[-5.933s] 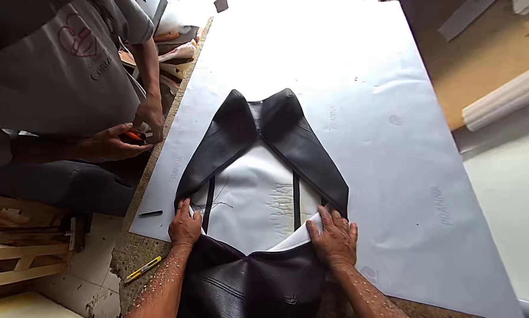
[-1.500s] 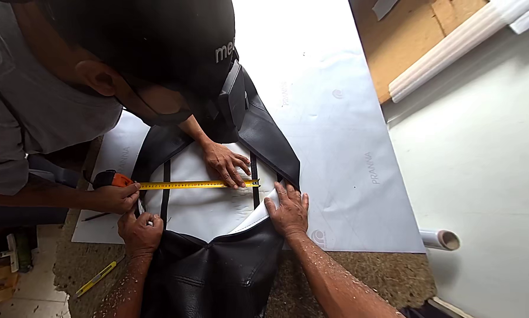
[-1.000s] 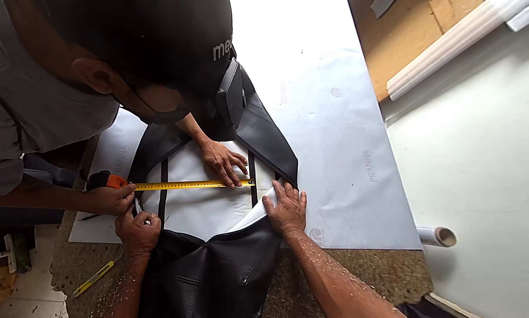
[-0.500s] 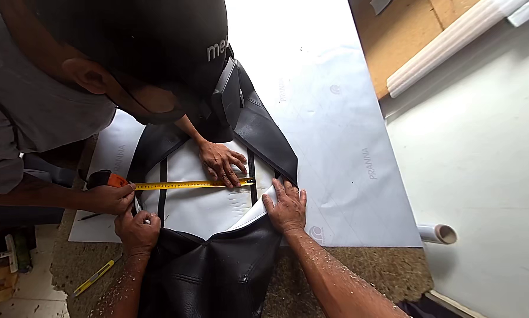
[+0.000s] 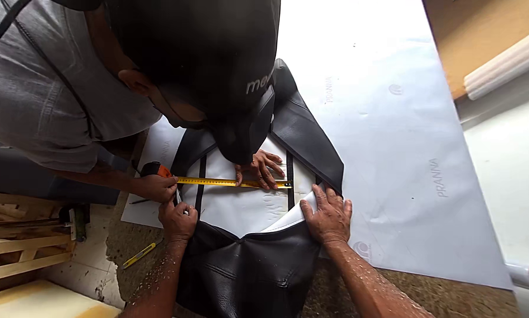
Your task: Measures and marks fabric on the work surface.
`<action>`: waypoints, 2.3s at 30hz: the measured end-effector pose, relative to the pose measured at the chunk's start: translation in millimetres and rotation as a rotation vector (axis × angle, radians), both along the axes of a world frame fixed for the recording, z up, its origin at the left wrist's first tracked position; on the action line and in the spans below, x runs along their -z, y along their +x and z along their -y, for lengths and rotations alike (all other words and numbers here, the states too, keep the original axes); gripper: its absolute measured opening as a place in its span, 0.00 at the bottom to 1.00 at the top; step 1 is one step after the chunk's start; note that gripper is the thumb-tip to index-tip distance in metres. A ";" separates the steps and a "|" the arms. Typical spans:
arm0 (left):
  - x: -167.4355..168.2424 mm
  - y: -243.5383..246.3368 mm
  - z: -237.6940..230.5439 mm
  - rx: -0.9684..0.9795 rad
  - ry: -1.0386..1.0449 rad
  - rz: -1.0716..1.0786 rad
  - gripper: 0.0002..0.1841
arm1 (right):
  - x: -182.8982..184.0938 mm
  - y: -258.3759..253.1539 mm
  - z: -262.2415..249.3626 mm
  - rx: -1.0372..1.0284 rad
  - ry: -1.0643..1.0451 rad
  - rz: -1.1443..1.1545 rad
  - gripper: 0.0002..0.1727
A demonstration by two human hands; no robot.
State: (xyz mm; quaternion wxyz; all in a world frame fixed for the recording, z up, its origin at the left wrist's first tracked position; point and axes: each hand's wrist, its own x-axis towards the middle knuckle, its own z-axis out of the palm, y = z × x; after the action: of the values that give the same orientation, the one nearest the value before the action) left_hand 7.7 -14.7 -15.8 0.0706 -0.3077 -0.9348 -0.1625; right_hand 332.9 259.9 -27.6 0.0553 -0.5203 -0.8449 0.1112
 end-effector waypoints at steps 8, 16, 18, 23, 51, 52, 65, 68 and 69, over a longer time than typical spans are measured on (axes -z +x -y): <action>0.5 1.0 -0.6 -0.012 -0.002 0.022 0.17 | 1.2 2.0 -0.8 -0.005 0.001 -0.016 0.43; -1.7 2.9 -1.3 -0.027 -0.033 0.039 0.18 | 0.5 2.2 -1.3 -0.003 0.002 -0.010 0.44; -2.3 2.8 -1.5 -0.026 -0.038 0.045 0.18 | 1.7 2.5 -1.7 -0.003 0.007 -0.015 0.44; -4.1 3.1 -1.8 -0.023 -0.036 0.060 0.17 | 2.4 2.9 -2.1 -0.006 0.011 -0.025 0.43; -12.6 -5.8 -17.2 -0.217 -0.178 0.046 0.33 | 3.9 3.4 -3.3 0.002 -0.003 -0.013 0.43; -9.9 -6.4 -16.2 -0.212 -0.154 0.036 0.33 | 4.3 3.6 -3.3 0.003 -0.005 -0.010 0.43; -5.5 -7.2 -17.0 -0.206 -0.133 0.065 0.28 | 3.5 4.7 -3.7 0.004 -0.002 -0.009 0.44; -9.5 -7.6 -15.3 -0.194 -0.126 0.070 0.28 | 2.6 2.3 -1.5 0.004 -0.014 -0.013 0.43; -11.4 -7.7 -14.7 -0.179 -0.115 0.046 0.28 | 1.5 1.3 -0.4 0.003 -0.018 -0.022 0.42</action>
State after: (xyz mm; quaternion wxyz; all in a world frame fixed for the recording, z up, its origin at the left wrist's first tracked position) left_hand 0.0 0.0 -4.4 0.0457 -0.2228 -0.9677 -0.1085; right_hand 334.2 260.3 -29.1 0.0599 -0.5208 -0.8425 0.1243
